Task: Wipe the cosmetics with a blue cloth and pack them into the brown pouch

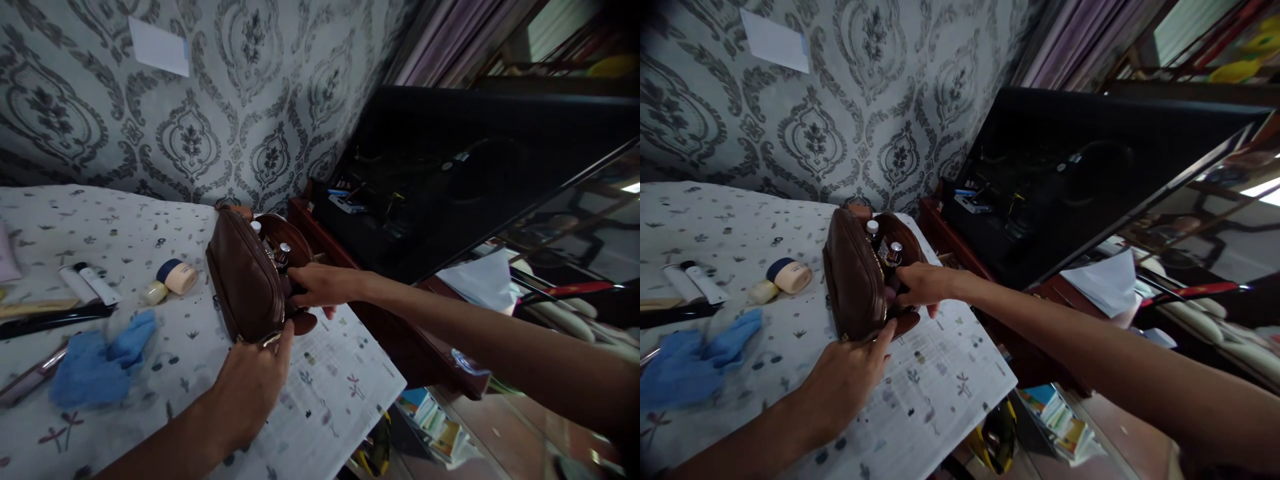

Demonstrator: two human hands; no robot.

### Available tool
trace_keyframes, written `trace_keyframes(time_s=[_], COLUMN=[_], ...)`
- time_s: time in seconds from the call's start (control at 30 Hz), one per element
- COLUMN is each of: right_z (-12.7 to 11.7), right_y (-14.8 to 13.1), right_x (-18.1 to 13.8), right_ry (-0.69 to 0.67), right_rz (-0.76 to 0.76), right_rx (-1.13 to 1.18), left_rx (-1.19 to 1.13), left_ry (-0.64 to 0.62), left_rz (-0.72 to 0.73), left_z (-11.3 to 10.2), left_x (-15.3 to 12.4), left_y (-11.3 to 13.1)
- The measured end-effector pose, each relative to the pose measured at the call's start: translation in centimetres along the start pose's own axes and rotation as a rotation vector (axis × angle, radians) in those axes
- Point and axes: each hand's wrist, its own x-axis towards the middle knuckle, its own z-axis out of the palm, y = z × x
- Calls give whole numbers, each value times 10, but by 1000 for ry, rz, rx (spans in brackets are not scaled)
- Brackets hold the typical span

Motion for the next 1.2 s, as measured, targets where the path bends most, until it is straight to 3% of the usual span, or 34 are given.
trace_keyframes(time_s=[0.17, 0.3, 0.43, 0.6, 0.7, 0.77, 0.83, 0.9, 0.97, 1.03, 1.13, 1.2], right_z=[5, 5, 3, 6, 8, 9, 11, 12, 13, 14, 15, 15], right_y=[6, -2, -7, -8, -9, -9, -9, -9, -9, -9, -8, -7], right_x=[-2, -5, -4, -6, -10, -13, -16, -18, -19, -20, -19, -18], right_ry=[-1, 70, 217, 242, 234, 250, 274, 289, 296, 307, 320, 314], right_rz=[20, 28, 65, 97, 106, 97, 89, 92, 95, 96, 85, 78], right_rx=[95, -136, -430, -524, -526, -508, -490, -462, -429, -407, -386, -368], left_rx=[-21, 2, -12, -6, 2, 10, 73, 218, 368, 451, 466, 452], left_ry=[83, 55, 111, 62, 38, 206, 485, 622, 575, 422, 139, 36], left_rz=[24, 22, 36, 10, -8, 11, -7, -92, -116, -115, -107, -98], left_z=[10, 7, 7, 9, -3, -23, -54, -89, -117, -131, -134, -130], left_x=[0, 1, 1, 2, -1, -3, -1, 11, 32, 57, 91, 105], left_y=[-2, -2, -3, -1, -3, -8, -17, -25, -33, -39, -45, -46])
